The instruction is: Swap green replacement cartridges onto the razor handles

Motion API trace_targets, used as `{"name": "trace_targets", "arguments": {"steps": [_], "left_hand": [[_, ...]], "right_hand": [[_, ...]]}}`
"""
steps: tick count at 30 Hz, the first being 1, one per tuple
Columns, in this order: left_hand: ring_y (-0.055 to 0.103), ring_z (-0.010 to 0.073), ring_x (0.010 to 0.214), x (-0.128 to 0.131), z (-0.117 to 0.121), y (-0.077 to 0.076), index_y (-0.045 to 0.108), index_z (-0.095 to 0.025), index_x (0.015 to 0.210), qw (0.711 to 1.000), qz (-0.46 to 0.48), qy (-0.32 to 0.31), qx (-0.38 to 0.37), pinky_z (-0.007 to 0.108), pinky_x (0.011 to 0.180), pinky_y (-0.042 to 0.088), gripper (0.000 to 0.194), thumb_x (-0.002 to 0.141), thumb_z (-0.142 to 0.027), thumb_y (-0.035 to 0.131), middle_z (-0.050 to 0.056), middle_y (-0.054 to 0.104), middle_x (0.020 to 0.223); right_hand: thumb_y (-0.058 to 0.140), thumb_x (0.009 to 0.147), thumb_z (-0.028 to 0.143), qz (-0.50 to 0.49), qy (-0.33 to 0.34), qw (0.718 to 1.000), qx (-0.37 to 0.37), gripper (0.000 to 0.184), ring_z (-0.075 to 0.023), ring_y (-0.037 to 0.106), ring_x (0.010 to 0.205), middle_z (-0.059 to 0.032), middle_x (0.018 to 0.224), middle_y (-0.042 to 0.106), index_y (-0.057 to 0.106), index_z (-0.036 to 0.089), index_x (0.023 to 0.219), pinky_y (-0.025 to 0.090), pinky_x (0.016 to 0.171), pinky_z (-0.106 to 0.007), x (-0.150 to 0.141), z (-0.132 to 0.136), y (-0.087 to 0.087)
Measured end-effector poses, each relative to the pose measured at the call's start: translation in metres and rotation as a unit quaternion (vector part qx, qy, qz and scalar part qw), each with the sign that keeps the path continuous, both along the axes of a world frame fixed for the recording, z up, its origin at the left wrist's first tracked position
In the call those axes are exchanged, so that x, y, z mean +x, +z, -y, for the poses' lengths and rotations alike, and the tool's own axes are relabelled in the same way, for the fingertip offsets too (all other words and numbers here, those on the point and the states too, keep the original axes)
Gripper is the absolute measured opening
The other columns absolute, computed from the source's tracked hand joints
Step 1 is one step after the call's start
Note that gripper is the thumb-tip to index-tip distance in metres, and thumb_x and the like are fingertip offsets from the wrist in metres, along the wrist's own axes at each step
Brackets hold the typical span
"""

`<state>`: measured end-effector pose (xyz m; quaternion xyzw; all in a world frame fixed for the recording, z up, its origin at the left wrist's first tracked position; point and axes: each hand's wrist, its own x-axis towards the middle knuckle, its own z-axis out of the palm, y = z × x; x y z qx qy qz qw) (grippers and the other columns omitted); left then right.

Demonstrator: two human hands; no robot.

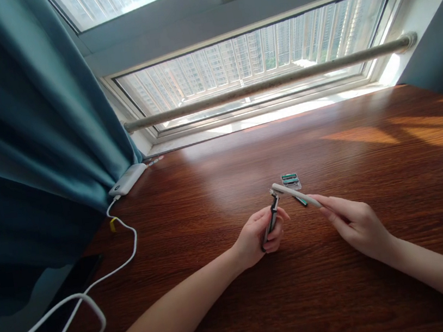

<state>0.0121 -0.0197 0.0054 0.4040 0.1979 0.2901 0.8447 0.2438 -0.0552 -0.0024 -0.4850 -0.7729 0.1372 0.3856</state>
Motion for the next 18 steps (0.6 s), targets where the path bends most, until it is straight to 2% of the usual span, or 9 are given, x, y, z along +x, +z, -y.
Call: {"name": "trace_targets", "arguments": {"steps": [3, 8, 12, 15, 18], "left_hand": [[0.025, 0.0047, 0.039, 0.0011, 0.0014, 0.0013, 0.053, -0.013, 0.094, 0.999, -0.02, 0.019, 0.034, 0.018, 0.037, 0.018, 0.03, 0.085, -0.039, 0.041, -0.005, 0.03, 0.053], [0.022, 0.0056, 0.045, -0.0009, 0.005, 0.0038, 0.055, -0.011, 0.096, 0.992, -0.05, 0.046, 0.107, 0.018, 0.038, 0.015, 0.035, 0.084, -0.041, 0.044, -0.003, 0.03, 0.057], [0.023, 0.0065, 0.048, -0.0021, 0.009, 0.0035, 0.057, -0.01, 0.093, 0.989, -0.064, 0.042, 0.127, 0.019, 0.04, 0.014, 0.036, 0.082, -0.042, 0.046, -0.002, 0.03, 0.058], [0.025, 0.007, 0.048, -0.0023, 0.0102, 0.0043, 0.058, -0.009, 0.093, 0.987, -0.08, 0.036, 0.135, 0.02, 0.041, 0.014, 0.038, 0.082, -0.044, 0.046, -0.002, 0.03, 0.057], [0.025, 0.0071, 0.048, -0.003, 0.0104, 0.0055, 0.058, -0.009, 0.092, 0.983, -0.09, 0.034, 0.154, 0.021, 0.041, 0.015, 0.04, 0.081, -0.045, 0.045, -0.002, 0.031, 0.058]], "right_hand": [[0.043, 0.086, 0.021, -0.035, 0.0, 0.999, 0.004, 0.032, -0.0184, 0.06, 0.095, -0.007, 0.109, 0.062, 0.052, 0.02, 0.117, 0.048, 0.082, -0.027, 0.0015, -0.0003, 0.0026], [0.041, 0.086, 0.018, -0.019, 0.082, 0.996, 0.005, 0.035, -0.0183, 0.061, 0.09, -0.0085, 0.102, 0.063, 0.049, 0.019, 0.12, 0.05, 0.076, -0.026, 0.0035, -0.0009, 0.0053], [0.041, 0.086, 0.019, -0.02, 0.047, 0.998, 0.021, 0.035, -0.0181, 0.061, 0.088, -0.0083, 0.102, 0.063, 0.049, 0.019, 0.12, 0.049, 0.075, -0.027, 0.004, -0.0009, 0.007], [0.041, 0.085, 0.018, -0.027, 0.067, 0.997, 0.042, 0.035, -0.0152, 0.06, 0.07, -0.0058, 0.083, 0.064, 0.051, 0.018, 0.118, 0.048, 0.061, -0.024, 0.0047, 0.0012, 0.0092], [0.042, 0.084, 0.017, -0.005, 0.089, 0.995, 0.049, 0.036, -0.0125, 0.054, 0.055, -0.002, 0.065, 0.057, 0.05, 0.017, 0.119, 0.043, 0.052, -0.023, 0.0049, 0.0027, 0.0084]]}}
